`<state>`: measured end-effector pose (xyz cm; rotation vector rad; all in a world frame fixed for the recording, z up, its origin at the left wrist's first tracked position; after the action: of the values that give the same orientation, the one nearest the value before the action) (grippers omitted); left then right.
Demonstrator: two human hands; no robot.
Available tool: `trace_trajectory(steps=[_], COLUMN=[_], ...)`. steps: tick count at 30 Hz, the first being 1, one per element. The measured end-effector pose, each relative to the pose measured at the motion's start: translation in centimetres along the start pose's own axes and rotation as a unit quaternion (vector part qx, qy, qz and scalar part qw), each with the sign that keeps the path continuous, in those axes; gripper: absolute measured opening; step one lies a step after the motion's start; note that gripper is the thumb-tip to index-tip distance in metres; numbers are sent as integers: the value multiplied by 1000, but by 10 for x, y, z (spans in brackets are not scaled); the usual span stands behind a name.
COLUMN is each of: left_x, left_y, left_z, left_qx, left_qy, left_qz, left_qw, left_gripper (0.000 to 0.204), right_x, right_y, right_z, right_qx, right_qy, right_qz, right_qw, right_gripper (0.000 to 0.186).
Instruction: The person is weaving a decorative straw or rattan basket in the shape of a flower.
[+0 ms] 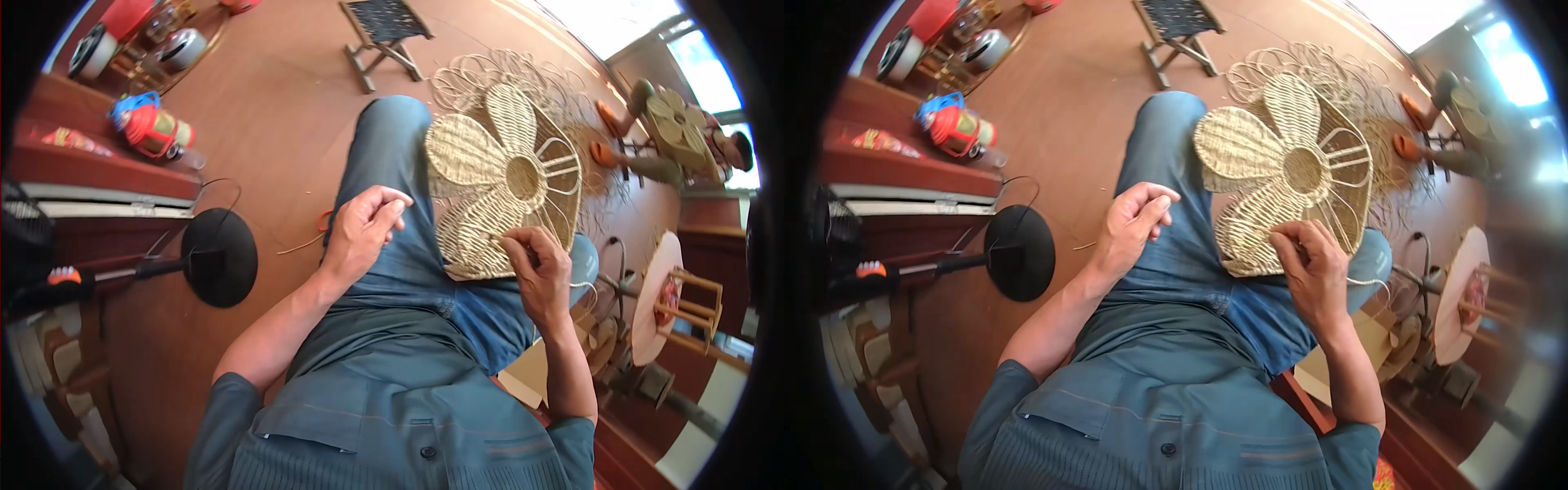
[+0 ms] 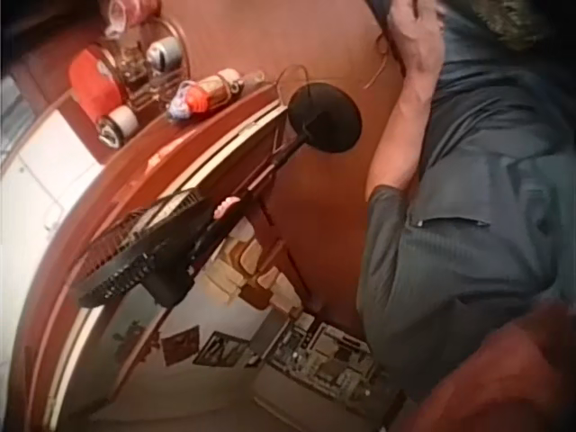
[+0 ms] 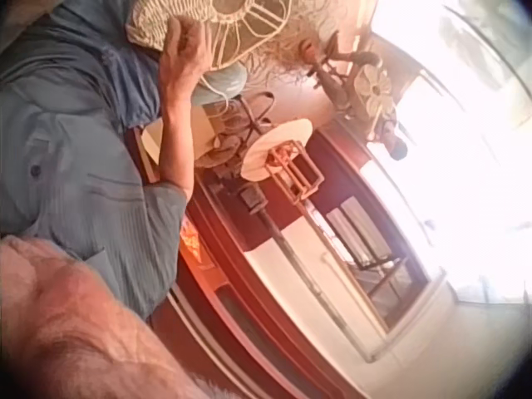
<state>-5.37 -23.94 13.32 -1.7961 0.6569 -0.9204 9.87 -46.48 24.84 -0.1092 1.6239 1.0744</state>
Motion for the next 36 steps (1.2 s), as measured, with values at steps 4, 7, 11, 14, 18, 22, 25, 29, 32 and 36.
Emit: trace_trajectory(steps=[4,7,11,14,18,22,25,29,32,36], left_x=[8,19,34,48,72,85,87,83,69,43], left_y=[-6,-10,-6,-2,8,24,14,-18,-47,-98], left_z=[2,4,11,17,20,24,26,18,15,19], left_qx=[-1,19,42,62,75,42,93,135,110,58], left_qy=[-2,19,55,93,173,223,229,219,199,200], left_qz=[101,156,200,203,184,182,230,263,254,-80], left_qw=[995,987,977,973,965,957,941,930,940,975], left_gripper=[21,21,23,24,37,37,23,18,17,27], right_x=[-1,3,2,7,22,37,43,39,47,66], right_y=[5,-2,-13,-7,-6,-7,-2,25,42,63], right_z=[-1,-4,-8,-6,1,4,7,13,16,24], right_qx=[-4,6,26,7,17,21,6,-78,-106,-161], right_qy=[-52,-41,-33,-33,-7,7,-4,-50,-35,9], right_qz=[-45,-49,-64,-82,-76,-46,-33,-95,-118,-84], right_qw=[998,998,997,996,997,999,999,991,987,983], right_gripper=[10,11,10,12,10,12,12,14,25,21])
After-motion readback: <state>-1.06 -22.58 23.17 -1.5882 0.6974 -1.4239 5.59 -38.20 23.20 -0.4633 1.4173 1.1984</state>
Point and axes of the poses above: each hand's wrist, its own z-axis towards the middle knuckle, its own x-axis out of the palm, y = z × x, the point moved 10 cm from there along z, towards the middle knuckle, and after that the axes turned 11 degrees about -z, right-handed, at the moved point
